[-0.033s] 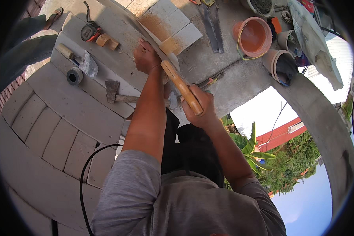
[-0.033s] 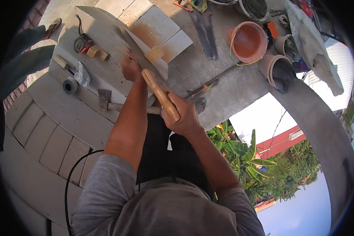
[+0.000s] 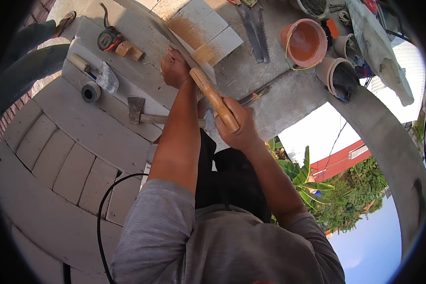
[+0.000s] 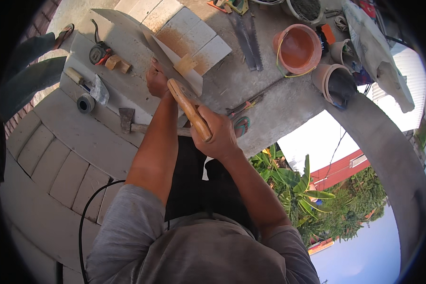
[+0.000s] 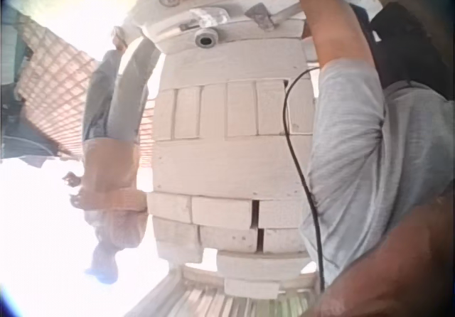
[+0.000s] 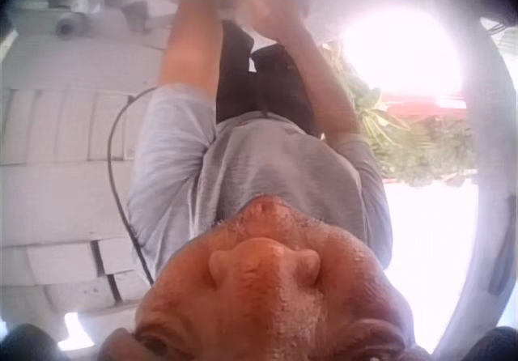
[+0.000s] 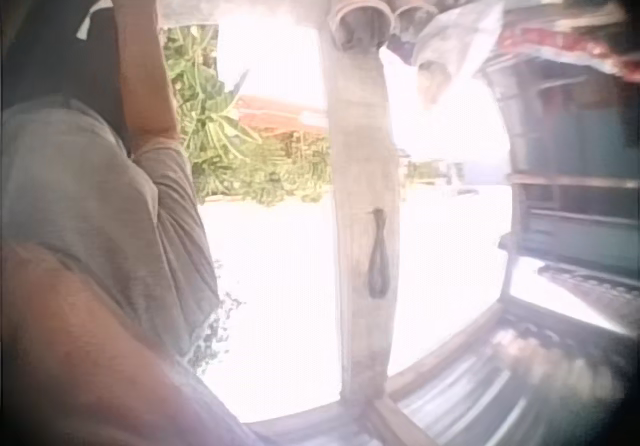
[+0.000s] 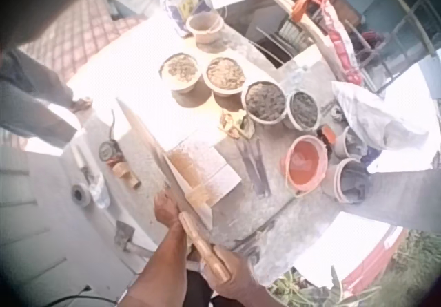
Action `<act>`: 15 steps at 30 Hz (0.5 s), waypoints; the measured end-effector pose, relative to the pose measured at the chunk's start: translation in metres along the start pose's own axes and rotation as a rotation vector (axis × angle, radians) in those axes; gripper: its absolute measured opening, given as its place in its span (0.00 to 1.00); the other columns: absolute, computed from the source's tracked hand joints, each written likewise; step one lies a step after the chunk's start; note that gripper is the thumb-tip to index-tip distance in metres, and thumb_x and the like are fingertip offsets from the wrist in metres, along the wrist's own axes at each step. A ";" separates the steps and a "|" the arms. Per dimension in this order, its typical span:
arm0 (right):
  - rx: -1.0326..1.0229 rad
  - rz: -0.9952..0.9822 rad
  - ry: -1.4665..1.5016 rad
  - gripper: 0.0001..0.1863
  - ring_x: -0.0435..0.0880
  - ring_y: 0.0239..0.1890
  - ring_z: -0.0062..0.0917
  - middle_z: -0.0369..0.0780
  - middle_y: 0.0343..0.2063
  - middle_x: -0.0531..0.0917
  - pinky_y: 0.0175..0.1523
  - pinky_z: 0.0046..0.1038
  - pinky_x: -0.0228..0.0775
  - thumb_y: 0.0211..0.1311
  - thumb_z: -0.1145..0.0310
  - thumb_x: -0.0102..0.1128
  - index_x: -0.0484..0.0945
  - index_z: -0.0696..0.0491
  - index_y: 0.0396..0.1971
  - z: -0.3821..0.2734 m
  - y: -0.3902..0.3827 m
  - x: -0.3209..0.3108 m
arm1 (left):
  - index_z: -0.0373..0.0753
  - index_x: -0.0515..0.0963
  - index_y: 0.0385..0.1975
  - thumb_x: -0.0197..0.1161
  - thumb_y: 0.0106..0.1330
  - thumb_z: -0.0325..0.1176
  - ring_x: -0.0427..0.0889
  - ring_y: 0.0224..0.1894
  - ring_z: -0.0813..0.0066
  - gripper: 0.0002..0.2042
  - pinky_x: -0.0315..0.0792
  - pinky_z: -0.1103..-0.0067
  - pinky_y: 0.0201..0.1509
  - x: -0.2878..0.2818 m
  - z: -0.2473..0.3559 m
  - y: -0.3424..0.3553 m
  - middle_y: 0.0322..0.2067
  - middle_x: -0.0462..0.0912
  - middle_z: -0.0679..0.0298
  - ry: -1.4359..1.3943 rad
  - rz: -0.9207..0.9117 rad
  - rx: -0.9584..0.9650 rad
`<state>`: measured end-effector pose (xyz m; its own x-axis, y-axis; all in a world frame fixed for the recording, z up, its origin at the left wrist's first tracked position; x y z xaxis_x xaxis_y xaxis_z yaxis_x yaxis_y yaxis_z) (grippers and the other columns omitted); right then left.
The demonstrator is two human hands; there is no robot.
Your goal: The person uses a hand saw to cut small wooden blocks on a concrete surface. They hold the wood with one hand and saw with the other, producing sawdust. The person also uses a hammer to split a piece of wood.
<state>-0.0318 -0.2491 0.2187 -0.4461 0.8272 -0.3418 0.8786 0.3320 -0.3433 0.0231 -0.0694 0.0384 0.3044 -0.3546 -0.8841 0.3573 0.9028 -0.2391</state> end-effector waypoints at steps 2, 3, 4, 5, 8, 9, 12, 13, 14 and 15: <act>0.065 -0.027 -0.033 0.09 0.83 0.22 0.40 0.46 0.21 0.79 0.29 0.34 0.72 0.61 0.76 0.68 0.74 0.57 0.34 -0.006 -0.029 -0.011 | 0.45 0.91 0.36 0.49 0.79 0.56 0.86 0.41 0.44 0.26 0.78 0.52 0.45 0.001 -0.009 0.002 0.38 0.88 0.55 0.018 -0.016 -0.010; 0.096 -0.045 -0.056 0.09 0.83 0.22 0.40 0.46 0.21 0.79 0.29 0.34 0.72 0.61 0.75 0.68 0.74 0.58 0.34 -0.013 -0.051 -0.024 | 0.46 0.91 0.36 0.50 0.79 0.56 0.86 0.41 0.44 0.26 0.78 0.52 0.44 -0.002 -0.009 0.003 0.38 0.88 0.55 0.036 -0.022 -0.012; 0.148 -0.035 -0.079 0.09 0.85 0.22 0.38 0.46 0.22 0.81 0.30 0.34 0.74 0.61 0.75 0.68 0.75 0.59 0.33 -0.032 -0.082 -0.045 | 0.46 0.91 0.36 0.50 0.79 0.56 0.86 0.41 0.44 0.26 0.78 0.52 0.44 -0.004 -0.009 0.006 0.38 0.88 0.55 0.056 -0.011 -0.020; 0.141 -0.074 -0.121 0.08 0.86 0.23 0.38 0.46 0.23 0.82 0.31 0.33 0.76 0.61 0.75 0.68 0.79 0.62 0.36 -0.044 -0.118 -0.069 | 0.46 0.91 0.36 0.50 0.79 0.56 0.86 0.41 0.44 0.25 0.78 0.52 0.44 -0.005 -0.007 0.005 0.38 0.88 0.55 0.033 0.005 -0.005; 0.120 -0.105 -0.271 0.19 0.87 0.22 0.39 0.48 0.23 0.83 0.31 0.34 0.78 0.56 0.78 0.67 0.81 0.72 0.48 -0.062 -0.181 -0.100 | 0.45 0.90 0.36 0.50 0.79 0.57 0.86 0.42 0.43 0.26 0.78 0.52 0.46 -0.005 -0.006 0.001 0.38 0.88 0.54 -0.006 0.033 0.004; 0.106 -0.111 -0.259 0.20 0.88 0.24 0.39 0.48 0.24 0.84 0.31 0.33 0.79 0.54 0.80 0.67 0.80 0.73 0.48 -0.059 -0.174 -0.095 | 0.45 0.90 0.35 0.49 0.79 0.59 0.86 0.44 0.42 0.28 0.77 0.51 0.48 -0.005 -0.003 -0.002 0.39 0.88 0.53 -0.016 0.019 -0.017; 0.065 -0.075 -0.228 0.05 0.85 0.20 0.36 0.46 0.21 0.81 0.28 0.33 0.74 0.63 0.76 0.66 0.77 0.59 0.32 -0.022 -0.089 -0.045 | 0.45 0.90 0.35 0.48 0.78 0.59 0.86 0.43 0.42 0.28 0.77 0.51 0.48 -0.004 0.001 -0.012 0.39 0.88 0.53 -0.013 -0.021 -0.026; 0.122 -0.058 -0.052 0.06 0.85 0.21 0.36 0.45 0.21 0.80 0.28 0.33 0.72 0.63 0.76 0.67 0.76 0.58 0.33 0.003 -0.058 -0.025 | 0.46 0.90 0.34 0.49 0.78 0.58 0.86 0.41 0.43 0.27 0.78 0.52 0.46 -0.004 0.001 -0.011 0.37 0.87 0.54 -0.005 -0.005 -0.021; 0.131 -0.042 -0.021 0.08 0.84 0.22 0.37 0.44 0.21 0.79 0.28 0.33 0.71 0.62 0.75 0.68 0.75 0.58 0.33 0.007 -0.026 -0.012 | 0.46 0.90 0.34 0.50 0.79 0.57 0.86 0.40 0.44 0.26 0.78 0.53 0.44 -0.003 0.004 -0.007 0.35 0.86 0.54 0.000 0.017 -0.001; 0.113 -0.044 -0.033 0.08 0.84 0.22 0.37 0.44 0.22 0.80 0.29 0.34 0.71 0.62 0.75 0.68 0.75 0.58 0.33 0.002 -0.025 -0.007 | 0.47 0.90 0.35 0.50 0.78 0.57 0.86 0.40 0.44 0.26 0.78 0.53 0.45 -0.002 -0.002 -0.004 0.36 0.87 0.54 -0.004 0.003 -0.014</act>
<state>-0.0509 -0.2643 0.2277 -0.4906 0.7972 -0.3519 0.8342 0.3129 -0.4540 0.0195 -0.0718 0.0401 0.3089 -0.3525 -0.8834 0.3443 0.9073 -0.2416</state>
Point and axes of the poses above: each hand's wrist, its own y-axis towards the middle knuckle, its own x-axis out of the palm, z = x × y, the point moved 1 cm from there along y, towards the middle knuckle
